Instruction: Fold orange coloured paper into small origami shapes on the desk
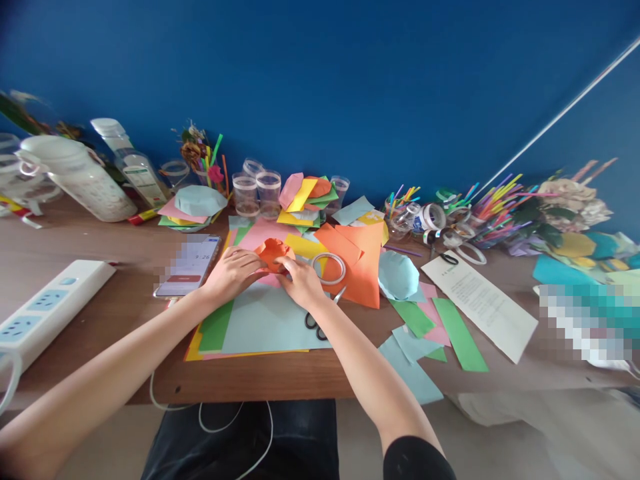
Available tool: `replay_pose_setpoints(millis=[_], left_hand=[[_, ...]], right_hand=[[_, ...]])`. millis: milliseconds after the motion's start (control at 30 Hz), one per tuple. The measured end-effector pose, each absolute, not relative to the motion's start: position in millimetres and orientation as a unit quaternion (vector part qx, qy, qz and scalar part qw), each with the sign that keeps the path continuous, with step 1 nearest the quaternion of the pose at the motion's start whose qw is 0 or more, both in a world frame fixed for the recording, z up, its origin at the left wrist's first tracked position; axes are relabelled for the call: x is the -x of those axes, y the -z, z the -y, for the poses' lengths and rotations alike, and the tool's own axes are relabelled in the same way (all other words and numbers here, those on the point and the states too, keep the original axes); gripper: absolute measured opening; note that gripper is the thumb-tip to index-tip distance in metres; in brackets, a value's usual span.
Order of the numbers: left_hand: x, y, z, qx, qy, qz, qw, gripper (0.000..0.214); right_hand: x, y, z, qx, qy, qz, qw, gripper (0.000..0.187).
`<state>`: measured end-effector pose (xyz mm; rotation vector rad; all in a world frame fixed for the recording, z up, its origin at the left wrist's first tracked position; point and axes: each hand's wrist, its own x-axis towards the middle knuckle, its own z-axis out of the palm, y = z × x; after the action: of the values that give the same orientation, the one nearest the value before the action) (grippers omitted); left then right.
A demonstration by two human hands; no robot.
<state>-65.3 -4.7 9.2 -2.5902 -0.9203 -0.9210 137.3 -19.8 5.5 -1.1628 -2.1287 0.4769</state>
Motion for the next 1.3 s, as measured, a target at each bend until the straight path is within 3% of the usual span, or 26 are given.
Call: replay_pose_setpoints(millis=[233,467,933,1300], left_hand=[[67.6,-5.8,5.1,0.894,0.312,0.309,0.090,0.025],[66.4,-3.5,5.7,0.904,0.310,0.282,0.086,0.025],[58.1,-6.0,9.2,0.913,0.288,0.283,0.056,0.018],[60.6,-0.7,8.3,0.929,0.262,0.246,0.084,0.027]], right_hand=[[-136.3,-5.1,19.1,0.435,-0.240,0.774,0.392,0.029],[-134.3,-7.8,19.8,0.441,-0.249,0.769,0.391,0.029],[-131.6,-12.6,21.3,0.448,-0.290,0.780,0.327,0.031],[-131.5,-12.0,19.9,0.475,-0.302,0.775,0.287,0.030]])
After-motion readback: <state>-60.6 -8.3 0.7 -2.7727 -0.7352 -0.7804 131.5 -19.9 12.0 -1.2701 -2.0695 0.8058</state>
